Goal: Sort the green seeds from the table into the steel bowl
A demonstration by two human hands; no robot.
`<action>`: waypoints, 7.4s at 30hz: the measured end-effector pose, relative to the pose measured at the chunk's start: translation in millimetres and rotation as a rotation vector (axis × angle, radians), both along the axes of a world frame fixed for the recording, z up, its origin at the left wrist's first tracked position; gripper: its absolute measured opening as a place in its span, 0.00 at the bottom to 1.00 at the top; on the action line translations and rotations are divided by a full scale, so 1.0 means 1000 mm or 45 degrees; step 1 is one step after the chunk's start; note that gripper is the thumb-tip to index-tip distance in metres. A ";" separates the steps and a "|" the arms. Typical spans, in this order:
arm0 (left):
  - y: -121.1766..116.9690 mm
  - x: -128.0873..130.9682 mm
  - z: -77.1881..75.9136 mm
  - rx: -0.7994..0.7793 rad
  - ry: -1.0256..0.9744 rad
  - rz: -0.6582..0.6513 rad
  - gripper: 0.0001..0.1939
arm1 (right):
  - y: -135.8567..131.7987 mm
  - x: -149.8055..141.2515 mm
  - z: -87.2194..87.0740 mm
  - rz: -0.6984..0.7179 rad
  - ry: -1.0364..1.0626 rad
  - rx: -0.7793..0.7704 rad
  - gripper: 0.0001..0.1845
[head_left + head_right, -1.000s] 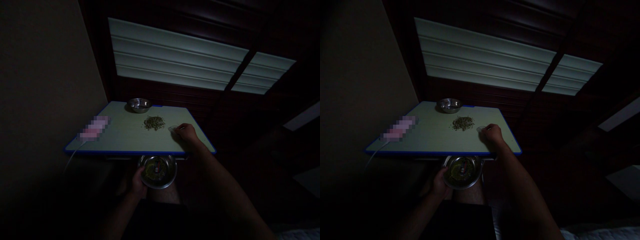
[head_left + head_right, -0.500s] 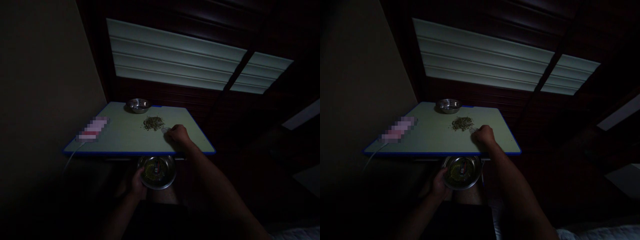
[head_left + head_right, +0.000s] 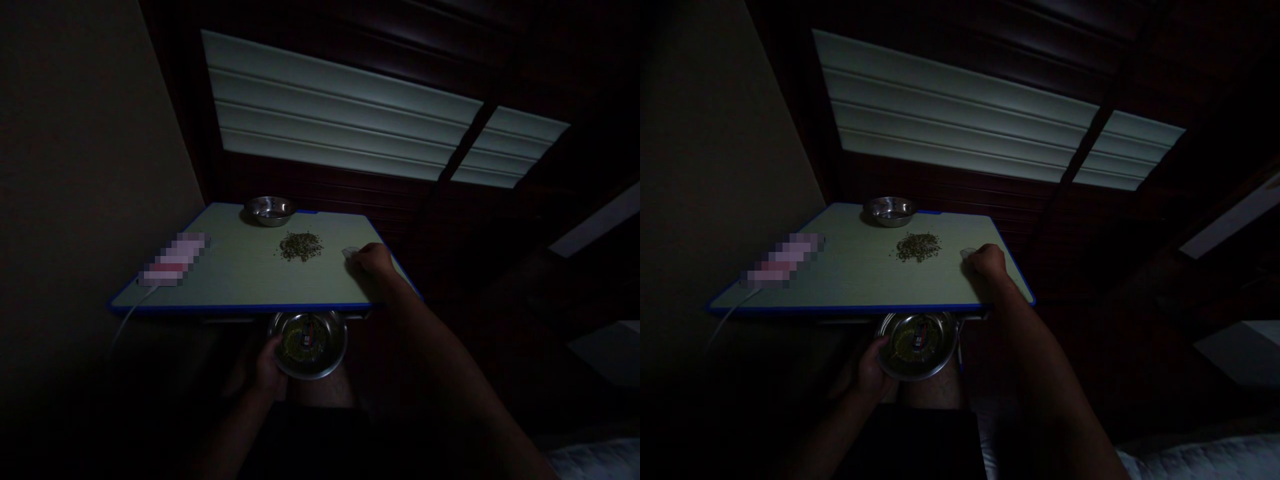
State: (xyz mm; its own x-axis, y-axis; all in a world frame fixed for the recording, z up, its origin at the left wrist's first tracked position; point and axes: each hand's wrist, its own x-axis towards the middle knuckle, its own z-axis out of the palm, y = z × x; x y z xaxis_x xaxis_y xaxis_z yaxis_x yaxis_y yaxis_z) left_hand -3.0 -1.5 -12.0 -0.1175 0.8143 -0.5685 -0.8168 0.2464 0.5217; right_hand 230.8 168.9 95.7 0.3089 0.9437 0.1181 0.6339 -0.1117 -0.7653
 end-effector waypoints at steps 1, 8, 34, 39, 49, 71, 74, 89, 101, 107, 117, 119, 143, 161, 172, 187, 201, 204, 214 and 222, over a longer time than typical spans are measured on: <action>0.000 -0.001 -0.001 0.003 0.008 0.004 0.10 | -0.001 0.003 0.003 -0.042 0.066 -0.011 0.07; 0.001 -0.001 -0.003 0.011 0.025 0.019 0.08 | -0.017 0.006 0.020 -0.015 0.355 -0.026 0.07; -0.001 0.002 0.004 -0.002 0.020 0.049 0.08 | 0.031 0.013 0.009 -0.062 -0.155 -0.022 0.08; -0.001 0.001 0.000 0.017 0.041 0.013 0.08 | 0.033 0.004 0.024 -0.057 0.474 0.085 0.06; 0.000 0.001 -0.002 -0.038 -0.021 -0.017 0.08 | 0.031 -0.044 0.011 0.130 0.832 0.179 0.14; -0.001 0.003 0.011 -0.051 0.032 0.010 0.08 | 0.031 -0.043 -0.017 0.358 0.222 0.319 0.10; -0.001 0.002 0.005 -0.025 0.025 0.006 0.09 | 0.030 -0.044 -0.016 0.379 0.192 0.305 0.10; -0.001 0.000 0.010 -0.030 0.054 -0.017 0.07 | 0.027 -0.047 -0.014 0.420 0.284 0.289 0.07; 0.000 0.000 0.003 0.010 0.047 -0.008 0.08 | 0.020 -0.049 -0.006 0.408 0.373 0.297 0.06; 0.000 -0.001 0.001 -0.008 0.021 0.013 0.09 | 0.017 -0.048 -0.006 0.523 0.482 0.137 0.07; 0.000 -0.001 0.002 -0.019 -0.005 -0.002 0.09 | 0.022 -0.036 -0.010 0.304 0.184 0.311 0.07; 0.000 0.000 0.003 -0.022 -0.005 0.004 0.09 | 0.020 -0.038 -0.009 0.361 0.229 0.274 0.07; 0.001 -0.002 -0.002 0.016 0.058 0.000 0.08 | 0.020 -0.039 -0.011 0.337 0.073 0.290 0.06; -0.001 -0.002 0.001 0.021 -0.012 -0.036 0.10 | 0.019 -0.041 -0.010 0.447 0.278 0.284 0.07; 0.000 -0.003 0.000 -0.021 0.028 -0.031 0.10 | 0.018 -0.042 -0.010 0.461 0.315 0.247 0.09; 0.000 -0.002 0.002 -0.014 0.023 -0.024 0.08 | 0.016 -0.042 -0.009 0.480 0.373 0.205 0.07; 0.000 -0.003 -0.002 -0.018 0.012 -0.019 0.11 | 0.014 -0.045 -0.007 0.519 0.427 0.122 0.08; 0.001 -0.004 -0.007 0.028 0.035 -0.011 0.11 | 0.014 -0.045 -0.008 0.525 0.390 0.137 0.07; -0.001 0.000 0.003 -0.018 0.046 0.033 0.07 | 0.017 -0.043 -0.010 0.375 0.135 0.203 0.04; -0.001 0.000 0.009 -0.058 0.037 0.004 0.07 | 0.023 -0.040 -0.015 0.331 0.078 0.331 0.05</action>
